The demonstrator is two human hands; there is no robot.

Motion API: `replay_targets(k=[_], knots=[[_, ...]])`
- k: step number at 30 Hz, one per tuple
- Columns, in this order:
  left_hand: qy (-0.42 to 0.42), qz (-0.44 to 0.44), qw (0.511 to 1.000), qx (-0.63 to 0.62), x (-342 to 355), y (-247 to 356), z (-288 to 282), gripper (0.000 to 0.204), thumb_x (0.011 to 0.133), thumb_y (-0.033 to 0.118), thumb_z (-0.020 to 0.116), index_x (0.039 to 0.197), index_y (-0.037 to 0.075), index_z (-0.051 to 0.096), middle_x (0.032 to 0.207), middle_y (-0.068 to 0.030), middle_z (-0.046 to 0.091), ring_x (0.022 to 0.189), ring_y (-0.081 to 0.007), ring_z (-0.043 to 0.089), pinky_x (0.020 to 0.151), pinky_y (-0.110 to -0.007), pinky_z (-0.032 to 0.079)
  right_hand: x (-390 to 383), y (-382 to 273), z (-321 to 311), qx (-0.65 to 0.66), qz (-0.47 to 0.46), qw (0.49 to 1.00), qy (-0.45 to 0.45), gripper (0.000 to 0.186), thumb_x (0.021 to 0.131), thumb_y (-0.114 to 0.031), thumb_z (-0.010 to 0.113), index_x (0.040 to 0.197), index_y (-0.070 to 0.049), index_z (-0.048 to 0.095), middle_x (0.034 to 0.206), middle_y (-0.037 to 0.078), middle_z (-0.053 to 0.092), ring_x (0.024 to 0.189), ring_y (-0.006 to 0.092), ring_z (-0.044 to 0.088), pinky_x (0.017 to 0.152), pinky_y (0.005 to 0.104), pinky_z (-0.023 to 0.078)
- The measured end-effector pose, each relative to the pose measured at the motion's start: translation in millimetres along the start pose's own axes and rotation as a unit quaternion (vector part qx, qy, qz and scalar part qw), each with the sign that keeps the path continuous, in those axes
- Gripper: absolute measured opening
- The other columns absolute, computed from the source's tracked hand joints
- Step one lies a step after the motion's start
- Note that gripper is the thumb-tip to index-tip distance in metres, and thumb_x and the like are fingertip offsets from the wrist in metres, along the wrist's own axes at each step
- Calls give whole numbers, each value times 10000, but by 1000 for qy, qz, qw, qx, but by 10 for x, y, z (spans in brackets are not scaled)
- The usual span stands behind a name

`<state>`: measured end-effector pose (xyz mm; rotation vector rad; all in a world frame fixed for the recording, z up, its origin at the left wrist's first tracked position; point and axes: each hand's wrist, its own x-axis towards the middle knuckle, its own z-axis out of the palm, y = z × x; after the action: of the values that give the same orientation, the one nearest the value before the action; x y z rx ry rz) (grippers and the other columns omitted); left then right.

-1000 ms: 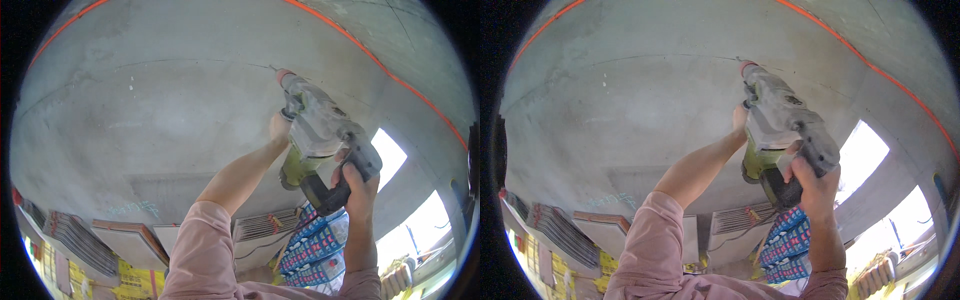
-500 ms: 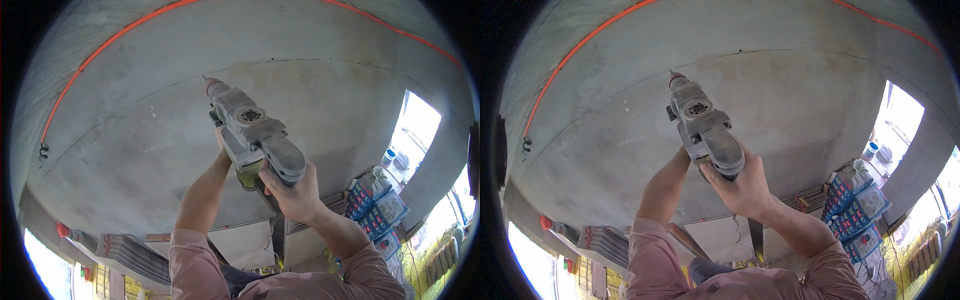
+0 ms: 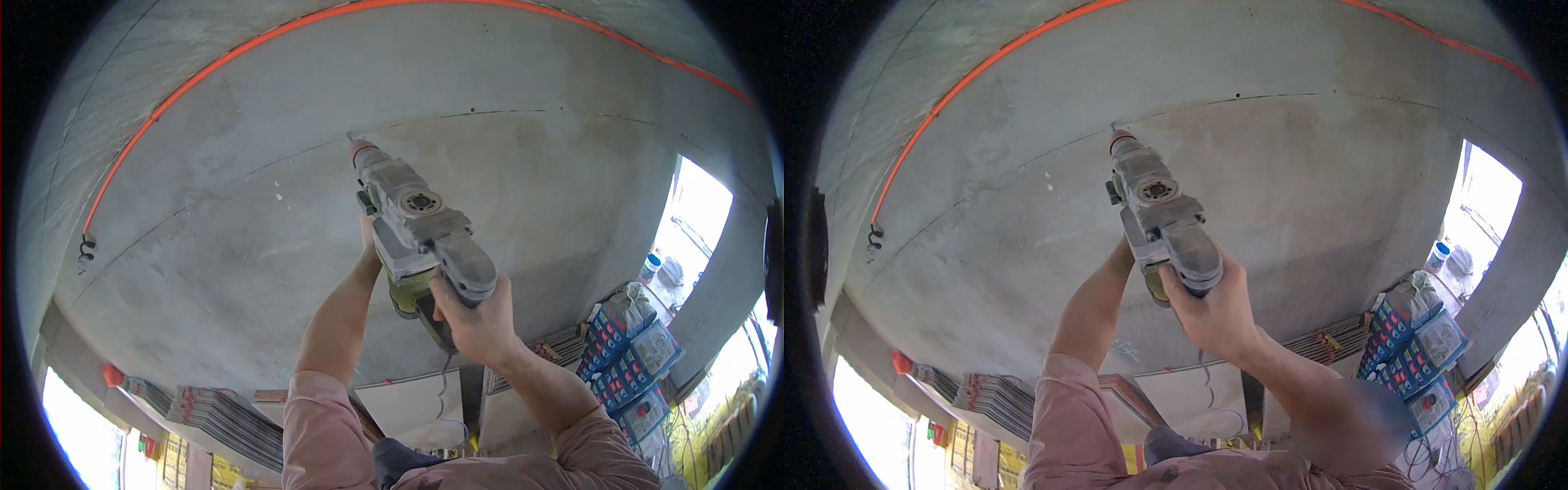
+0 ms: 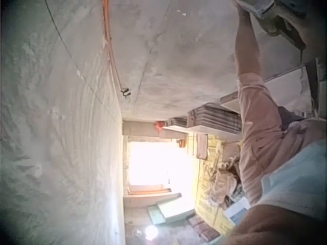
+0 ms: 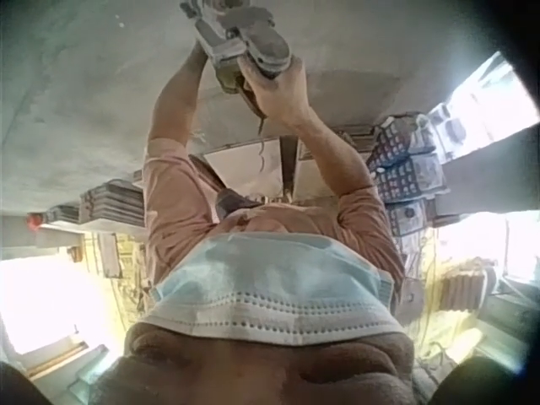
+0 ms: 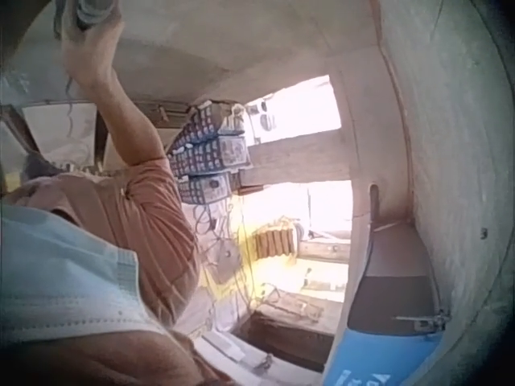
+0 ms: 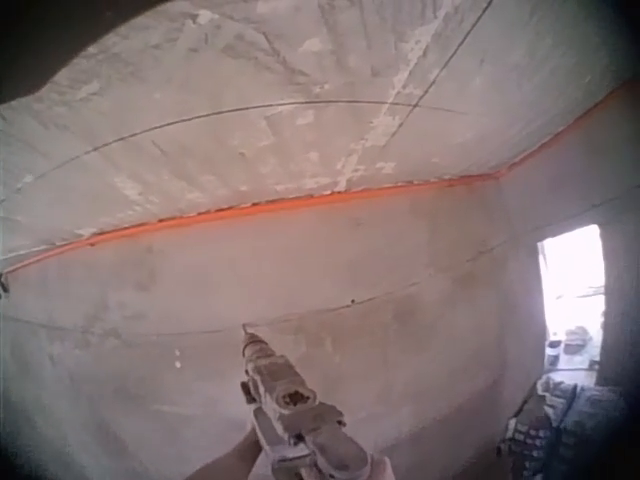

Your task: Drilling a line or series of holes into a concrete ceiling using a hammer drill.

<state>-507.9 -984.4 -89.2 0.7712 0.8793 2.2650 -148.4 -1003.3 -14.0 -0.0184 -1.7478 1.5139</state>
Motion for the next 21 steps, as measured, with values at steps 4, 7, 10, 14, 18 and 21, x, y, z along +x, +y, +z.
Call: replay_targets(k=[4, 7, 10, 14, 18, 21], knots=[[-10, -23, 1000, 3, 6, 2, -26, 295, 914, 244, 617, 959, -36, 696, 908, -98, 709, 799, -185, 637, 699, -397, 514, -25, -20, 46, -4, -14, 1000, -25, 217, 926, -69, 699, 1088, 33, 596, 822, 83, 689, 773, 112, 641, 688, 331, 528], [-18, -40, 999, 1, -23, -16, -12, 291, 911, 244, 619, 957, -32, 697, 908, -90, 707, 797, -179, 632, 697, -392, 513, -38, -53, 135, -35, -43, 998, -20, 252, 915, -65, 704, 1119, 38, 597, 830, 100, 699, 796, 115, 655, 695, 337, 531], [-30, -48, 998, -13, -58, -8, 3, 287, 908, 244, 621, 956, -28, 698, 909, -82, 705, 794, -174, 628, 695, -388, 513, -57, -101, 255, -35, -67, 997, -1, 201, 919, -62, 693, 1075, 37, 613, 790, 84, 686, 739, 112, 647, 650, 318, 512], [-55, -40, 997, -42, -14, 5, 29, 282, 904, 244, 624, 954, -22, 700, 910, -70, 702, 790, -167, 621, 693, -382, 512, -65, -191, 454, -46, -97, 994, 25, 83, 938, -37, 660, 978, 33, 640, 712, 21, 639, 593, 99, 597, 549, 281, 472], [-70, -14, 990, -118, 62, 33, 79, 276, 900, 245, 627, 952, -16, 702, 911, -59, 699, 786, -160, 615, 690, -376, 511, -128, -337, 690, -58, -31, 996, 59, 127, 943, -9, 633, 1061, 37, 618, 795, 53, 641, 577, 120, 578, 529, 283, 469], [-46, 17, 996, -75, 70, 123, 190, 269, 881, 243, 648, 937, -14, 707, 910, -54, 699, 782, -159, 615, 685, -375, 509, -107, -428, 915, -42, -77, 992, 95, 167, 945, -39, 624, 1089, 45, 608, 840, 81, 633, 569, 139, 572, 514, 284, 460]])
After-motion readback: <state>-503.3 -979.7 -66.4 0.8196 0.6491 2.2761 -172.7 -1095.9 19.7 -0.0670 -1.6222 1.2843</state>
